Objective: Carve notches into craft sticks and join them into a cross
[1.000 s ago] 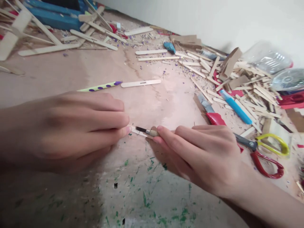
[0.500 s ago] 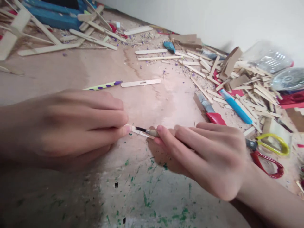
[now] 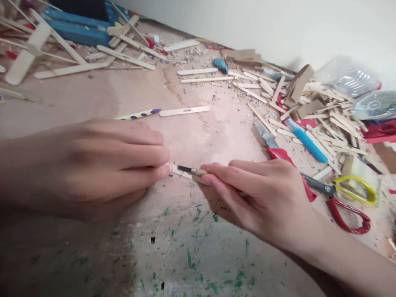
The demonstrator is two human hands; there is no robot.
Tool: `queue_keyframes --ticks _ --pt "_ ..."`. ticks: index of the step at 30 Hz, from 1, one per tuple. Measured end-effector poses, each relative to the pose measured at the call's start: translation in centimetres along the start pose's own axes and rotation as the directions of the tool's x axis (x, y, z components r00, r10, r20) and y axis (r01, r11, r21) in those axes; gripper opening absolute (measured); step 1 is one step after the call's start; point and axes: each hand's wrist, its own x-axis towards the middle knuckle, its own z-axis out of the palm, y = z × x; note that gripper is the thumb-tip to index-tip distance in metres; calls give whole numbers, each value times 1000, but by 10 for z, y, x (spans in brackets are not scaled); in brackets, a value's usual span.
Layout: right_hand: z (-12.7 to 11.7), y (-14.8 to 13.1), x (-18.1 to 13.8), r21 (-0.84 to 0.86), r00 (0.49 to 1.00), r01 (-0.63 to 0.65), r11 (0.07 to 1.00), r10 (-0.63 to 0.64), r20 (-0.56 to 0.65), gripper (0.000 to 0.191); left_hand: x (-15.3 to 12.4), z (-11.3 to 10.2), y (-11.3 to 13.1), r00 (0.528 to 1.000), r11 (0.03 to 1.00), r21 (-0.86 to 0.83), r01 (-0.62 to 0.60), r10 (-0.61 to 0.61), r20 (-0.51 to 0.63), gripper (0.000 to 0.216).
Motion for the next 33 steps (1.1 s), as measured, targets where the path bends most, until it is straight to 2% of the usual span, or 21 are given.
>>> queue_keyframes --ticks 4,8,12,16,18,22,25,31,33 --pt "2 8 -2 -148 991 128 981 -131 -12 16 1 -2 -1 1000 1000 -6 0 0 -22 34" --pt "6 8 0 -202 971 203 958 -223 -83 25 3 -8 -1 998 1000 -10 -8 8 56 34" --pt "5 0 2 -148 986 152 977 -160 -40 9 4 -12 0 997 1000 -20 -9 10 77 35" --pt "2 -5 2 -10 1000 -8 1000 8 -15 15 3 -10 0 997 1000 -28 3 -1 71 34" --pt "1 -4 3 42 999 -39 998 39 8 15 3 -7 0 999 1000 -25 12 -11 46 33" --pt "0 0 5 57 1000 -32 998 32 0 15 1 -3 -1 1000 1000 -10 18 -18 -22 34" --pt "1 2 4 75 999 -27 997 28 -17 13 1 -2 0 1000 1000 -11 20 -20 7 35" --pt "4 10 1 -55 988 146 988 -148 -34 10 1 -1 1 999 999 1 43 -43 -1 36" --pt "4 11 0 -57 987 152 987 -154 -37 11 1 -1 1 999 999 -10 38 -38 2 35"
